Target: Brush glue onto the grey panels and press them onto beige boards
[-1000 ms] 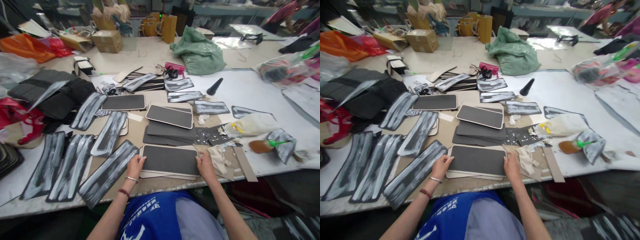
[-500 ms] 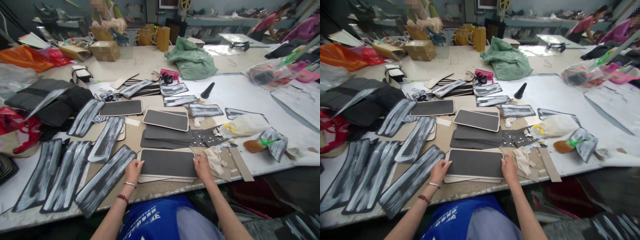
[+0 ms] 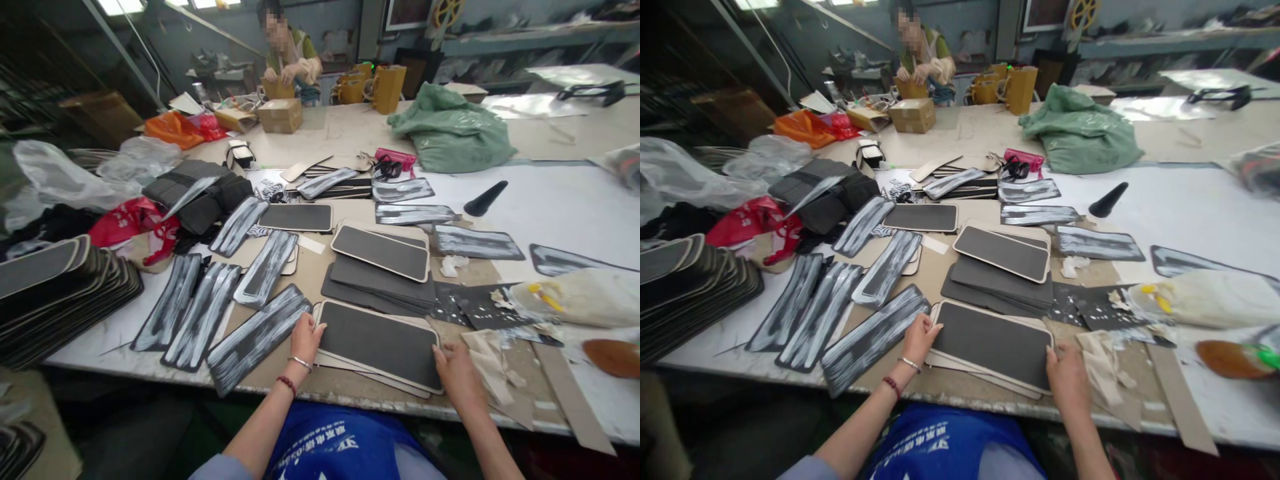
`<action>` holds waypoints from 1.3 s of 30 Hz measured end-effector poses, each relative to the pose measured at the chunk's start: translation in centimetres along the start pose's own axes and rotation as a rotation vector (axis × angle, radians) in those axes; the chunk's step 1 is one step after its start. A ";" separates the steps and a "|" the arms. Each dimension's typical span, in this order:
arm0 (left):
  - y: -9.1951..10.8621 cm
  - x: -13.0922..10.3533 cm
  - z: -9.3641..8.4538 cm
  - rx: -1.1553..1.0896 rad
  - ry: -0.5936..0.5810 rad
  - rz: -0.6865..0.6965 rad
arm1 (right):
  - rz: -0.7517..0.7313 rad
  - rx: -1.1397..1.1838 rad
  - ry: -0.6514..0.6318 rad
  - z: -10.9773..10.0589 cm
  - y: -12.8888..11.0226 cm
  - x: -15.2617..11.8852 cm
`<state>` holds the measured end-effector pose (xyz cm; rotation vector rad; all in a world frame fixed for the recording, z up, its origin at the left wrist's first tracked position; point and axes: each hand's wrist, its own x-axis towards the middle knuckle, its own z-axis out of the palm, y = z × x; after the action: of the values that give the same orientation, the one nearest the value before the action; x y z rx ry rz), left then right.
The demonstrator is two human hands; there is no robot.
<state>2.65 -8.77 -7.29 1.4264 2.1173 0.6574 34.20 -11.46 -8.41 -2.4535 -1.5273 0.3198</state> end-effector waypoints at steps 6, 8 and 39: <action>0.4 -0.6 0.2 -0.014 0.032 0.028 | -0.096 -0.168 -0.002 -0.5 -0.3 -0.3; 0.6 -0.7 0.2 -0.020 0.030 0.032 | -0.115 -0.168 0.038 -0.5 -0.5 -0.3; -1.5 -0.3 -2.1 -0.712 -0.207 -0.349 | -0.152 0.252 0.109 0.1 -2.4 -0.2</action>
<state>0.39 -9.84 -6.65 0.6833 1.6560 0.9442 32.04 -10.63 -7.79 -2.1143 -1.5156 0.3231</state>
